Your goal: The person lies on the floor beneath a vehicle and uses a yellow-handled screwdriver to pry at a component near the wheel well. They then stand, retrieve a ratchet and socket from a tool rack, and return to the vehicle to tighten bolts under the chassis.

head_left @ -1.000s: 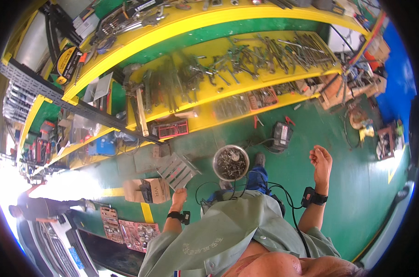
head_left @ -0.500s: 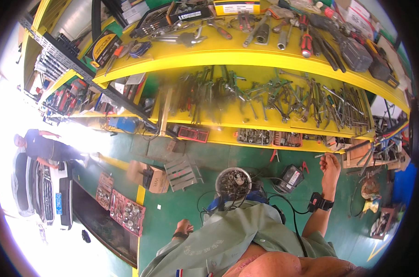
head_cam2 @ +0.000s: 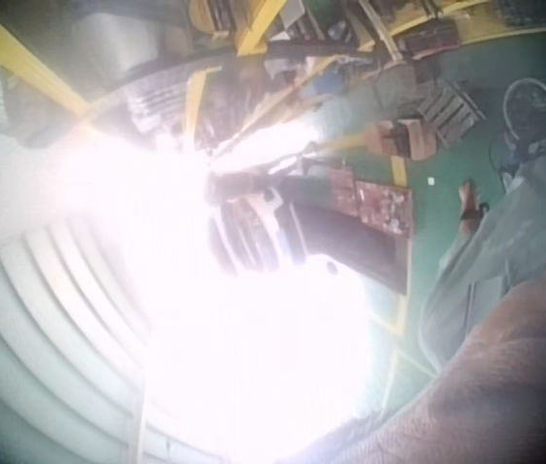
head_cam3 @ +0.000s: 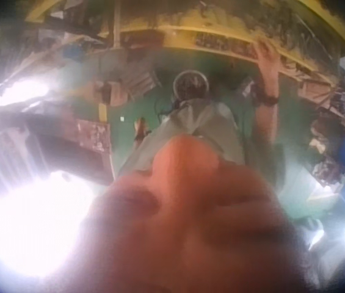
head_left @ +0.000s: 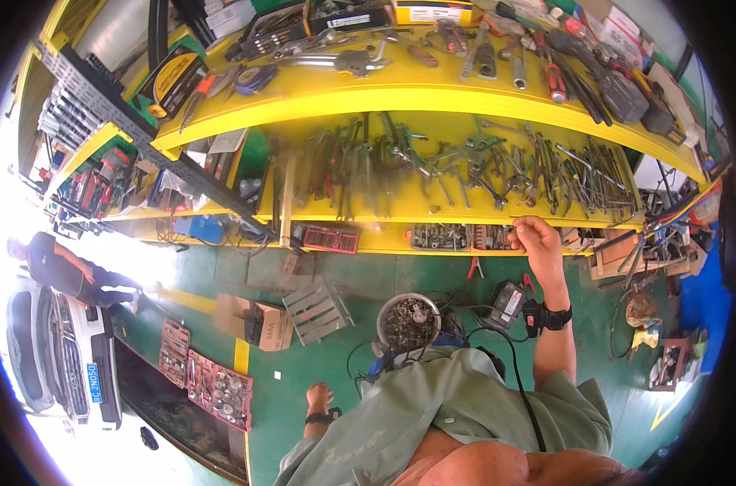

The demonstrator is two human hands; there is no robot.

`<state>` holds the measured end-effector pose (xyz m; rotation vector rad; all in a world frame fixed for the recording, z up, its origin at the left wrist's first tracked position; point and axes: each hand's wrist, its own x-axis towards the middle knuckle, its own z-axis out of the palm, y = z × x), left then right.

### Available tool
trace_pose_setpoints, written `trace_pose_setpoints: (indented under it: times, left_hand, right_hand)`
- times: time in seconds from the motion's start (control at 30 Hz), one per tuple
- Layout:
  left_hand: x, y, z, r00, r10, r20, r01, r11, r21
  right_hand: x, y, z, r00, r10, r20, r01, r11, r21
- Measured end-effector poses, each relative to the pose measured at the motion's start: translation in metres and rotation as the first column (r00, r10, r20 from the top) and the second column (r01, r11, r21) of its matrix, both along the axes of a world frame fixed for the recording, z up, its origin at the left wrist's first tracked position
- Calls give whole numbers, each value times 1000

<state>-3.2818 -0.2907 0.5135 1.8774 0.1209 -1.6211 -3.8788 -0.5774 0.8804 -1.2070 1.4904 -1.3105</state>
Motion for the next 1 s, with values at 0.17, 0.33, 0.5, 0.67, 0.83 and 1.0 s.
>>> trace_pose_setpoints:
  times: [0.17, 0.33, 0.5, 0.67, 0.83, 1.0]
  left_hand:
    - [-10, 40, -15, 998, 22, 54, -27, 994, 103]
    - [-9, 85, -26, 897, -439, 50, 394, 743, -541]
    - [-19, 83, -47, 993, -118, -25, 115, 987, -112]
    - [-48, 8, 3, 993, -24, 117, 0, 980, 198]
    - [-25, -20, 1, 964, -267, -16, 267, 954, 136]
    - [-28, -77, -25, 699, -714, 33, 706, 697, 127]
  right_hand:
    - [39, -3, 6, 990, 112, -84, -110, 993, 35]
    - [45, -5, -9, 988, 125, -89, -123, 992, 24]
    - [42, -3, -21, 994, 94, -52, -89, 992, 93]
    - [31, 20, -13, 1000, 7, 14, -8, 998, 63]
    - [10, 43, -13, 950, -207, 232, 170, 971, 170]
    - [-26, 69, -30, 941, -252, 227, 201, 954, 223]
